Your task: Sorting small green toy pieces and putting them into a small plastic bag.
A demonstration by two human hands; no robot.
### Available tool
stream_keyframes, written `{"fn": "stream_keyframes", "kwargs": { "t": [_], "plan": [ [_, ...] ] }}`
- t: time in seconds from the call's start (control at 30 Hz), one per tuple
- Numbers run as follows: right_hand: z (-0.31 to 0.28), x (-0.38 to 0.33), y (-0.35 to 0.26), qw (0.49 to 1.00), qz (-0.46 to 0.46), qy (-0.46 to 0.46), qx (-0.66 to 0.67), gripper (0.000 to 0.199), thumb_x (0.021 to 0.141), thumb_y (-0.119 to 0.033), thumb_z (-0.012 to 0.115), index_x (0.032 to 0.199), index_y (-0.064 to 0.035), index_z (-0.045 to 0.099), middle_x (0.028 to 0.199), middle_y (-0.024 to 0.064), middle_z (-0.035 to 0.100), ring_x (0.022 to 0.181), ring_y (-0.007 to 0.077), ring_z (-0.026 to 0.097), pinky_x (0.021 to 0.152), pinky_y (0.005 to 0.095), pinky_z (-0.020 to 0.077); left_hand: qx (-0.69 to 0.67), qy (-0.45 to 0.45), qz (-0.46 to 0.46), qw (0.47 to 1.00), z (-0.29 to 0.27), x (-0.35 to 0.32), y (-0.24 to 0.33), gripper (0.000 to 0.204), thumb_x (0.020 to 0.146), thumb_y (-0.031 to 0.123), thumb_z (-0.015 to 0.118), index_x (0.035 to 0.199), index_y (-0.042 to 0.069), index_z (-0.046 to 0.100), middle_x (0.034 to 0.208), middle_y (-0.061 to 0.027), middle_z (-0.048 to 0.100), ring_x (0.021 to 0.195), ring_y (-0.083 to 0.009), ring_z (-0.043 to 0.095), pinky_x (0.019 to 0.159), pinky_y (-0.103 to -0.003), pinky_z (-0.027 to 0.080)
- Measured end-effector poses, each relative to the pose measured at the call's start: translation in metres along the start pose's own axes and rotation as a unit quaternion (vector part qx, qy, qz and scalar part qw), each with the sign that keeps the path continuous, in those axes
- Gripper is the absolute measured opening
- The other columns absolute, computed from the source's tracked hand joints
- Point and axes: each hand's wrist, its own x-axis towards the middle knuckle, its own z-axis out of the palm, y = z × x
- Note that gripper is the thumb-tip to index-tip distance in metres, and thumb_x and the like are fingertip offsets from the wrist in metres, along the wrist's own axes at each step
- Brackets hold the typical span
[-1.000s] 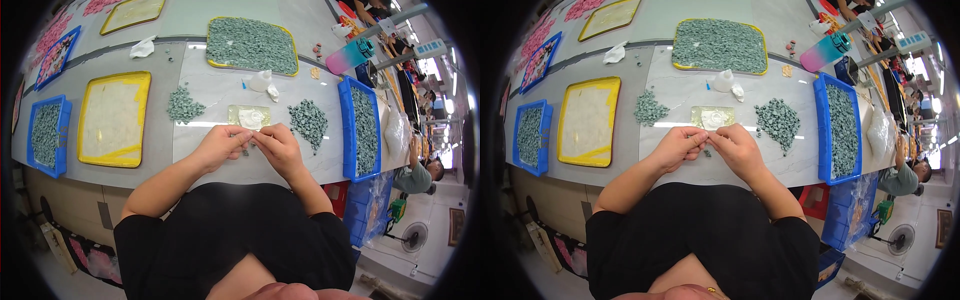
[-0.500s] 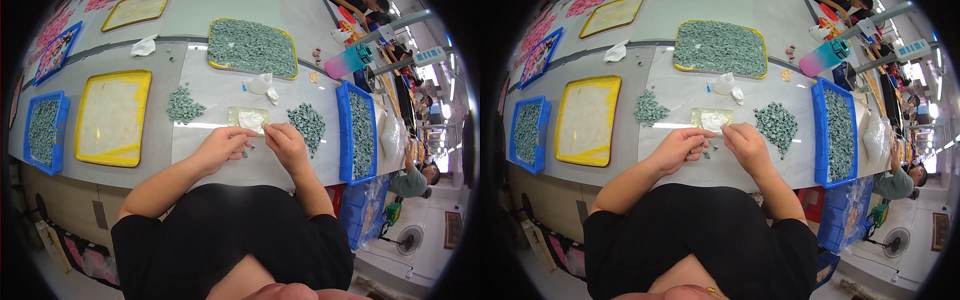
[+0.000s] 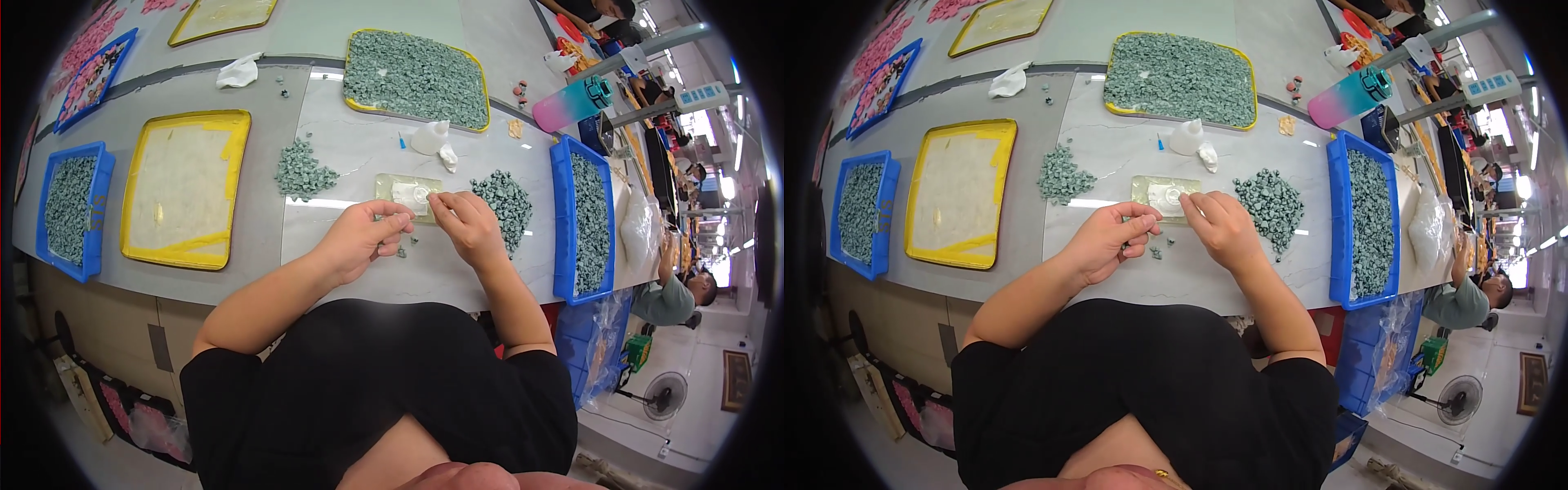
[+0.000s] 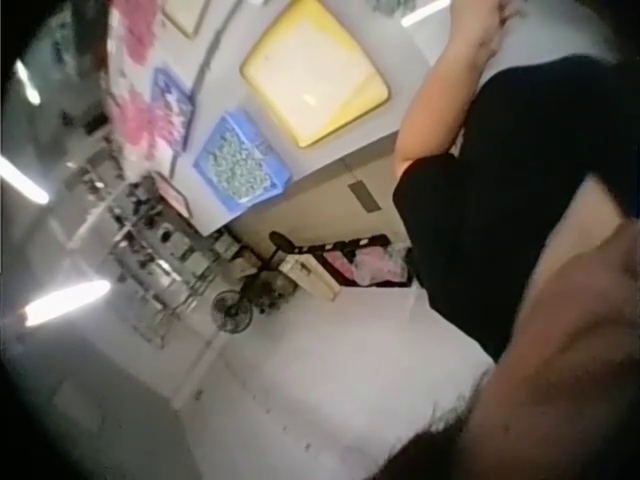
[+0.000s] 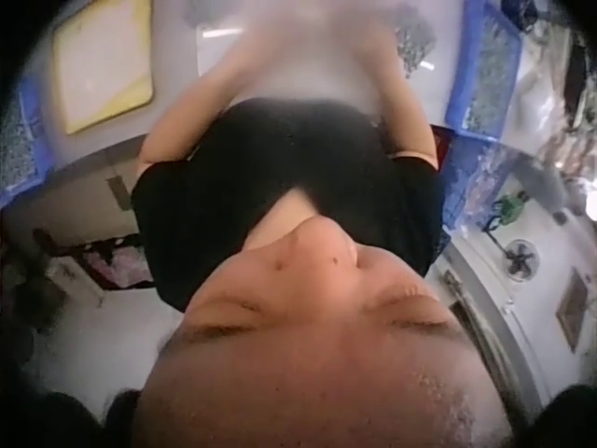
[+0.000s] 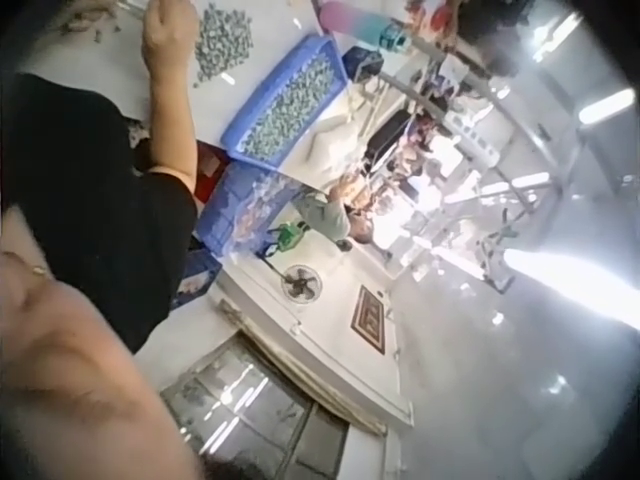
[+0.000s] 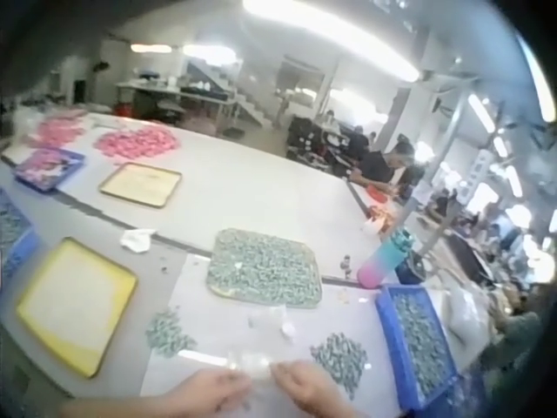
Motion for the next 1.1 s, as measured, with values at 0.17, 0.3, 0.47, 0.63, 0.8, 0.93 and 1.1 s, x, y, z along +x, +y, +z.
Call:
{"fn": "stream_keyframes", "kwargs": {
  "t": [0.17,0.3,0.47,0.63,0.8,0.93,1.1],
  "plan": [
    [0.002,0.003,-0.003,1.0,-0.003,-0.003,-0.002,0.036,0.065,-0.002,0.062,0.102,-0.0002,0.063,0.092,0.0075,0.061,0.075,0.0228,0.059,0.063,0.0326,0.0506,0.005,0.003,0.01,1.0,-0.002,-0.002,0.0,0.016,0.093,0.01,0.056,0.105,0.0,0.054,0.09,-0.0069,0.056,0.058,-0.0069,0.038,0.052,-0.019,0.035],
    [0.007,0.004,-0.016,0.979,0.146,0.051,0.136,0.029,0.073,0.0,0.066,0.102,-0.0017,0.064,0.082,0.0065,0.062,0.069,0.0174,0.059,0.063,0.0298,0.0497,0.014,0.003,0.028,1.0,-0.001,-0.002,0.0,0.015,0.093,0.012,0.056,0.102,0.002,0.051,0.088,-0.0082,0.057,0.057,-0.0066,0.037,0.051,-0.019,0.035],
    [0.011,-0.002,-0.025,0.822,0.391,0.083,0.406,0.015,0.085,-0.007,0.064,0.098,-0.0005,0.064,0.078,0.0039,0.062,0.065,0.0089,0.055,0.059,0.0229,0.045,0.016,-0.021,0.038,0.999,-0.003,-0.003,-0.003,0.013,0.096,0.017,0.052,0.092,0.006,0.047,0.081,-0.0062,0.054,0.054,-0.0052,0.033,0.046,-0.019,0.03],
    [-0.003,0.006,-0.033,0.554,0.522,0.064,0.645,0.01,0.09,-0.01,0.059,0.084,-0.0017,0.058,0.076,0.0053,0.06,0.061,0.0098,0.047,0.058,0.0235,0.0387,0.045,-0.057,0.008,0.997,-0.002,-0.003,-0.003,0.016,0.098,0.022,0.048,0.09,0.009,0.045,0.072,-0.0012,0.048,0.05,-0.0037,0.028,0.043,-0.018,0.021],
    [-0.006,0.007,-0.035,0.498,0.507,0.08,0.699,0.011,0.09,-0.01,0.058,0.081,-0.002,0.057,0.075,0.0045,0.058,0.061,0.0101,0.045,0.059,0.026,0.039,0.021,-0.058,0.019,0.998,-0.003,-0.004,-0.004,0.014,0.098,0.021,0.048,0.093,0.008,0.047,0.074,-0.0014,0.049,0.053,-0.0042,0.03,0.044,-0.019,0.024],
    [-0.006,0.006,-0.037,0.496,0.493,0.078,0.71,0.011,0.09,-0.01,0.058,0.082,-0.0025,0.057,0.076,0.0045,0.059,0.061,0.0103,0.045,0.057,0.0254,0.0382,0.004,-0.031,0.03,0.999,-0.002,-0.006,-0.005,0.011,0.097,0.017,0.05,0.096,0.007,0.048,0.078,-0.0022,0.05,0.057,-0.005,0.033,0.046,-0.019,0.028],
    [0.0,0.007,-0.038,0.767,0.425,0.082,0.473,0.006,0.083,-0.004,0.065,0.087,-0.001,0.061,0.077,0.0047,0.061,0.063,0.0109,0.051,0.057,0.0251,0.0411,0.0,-0.012,0.048,0.999,-0.004,-0.007,-0.004,0.011,0.096,0.016,0.051,0.096,0.006,0.048,0.079,-0.0023,0.05,0.057,-0.0057,0.035,0.047,-0.019,0.03]
  ]
}}
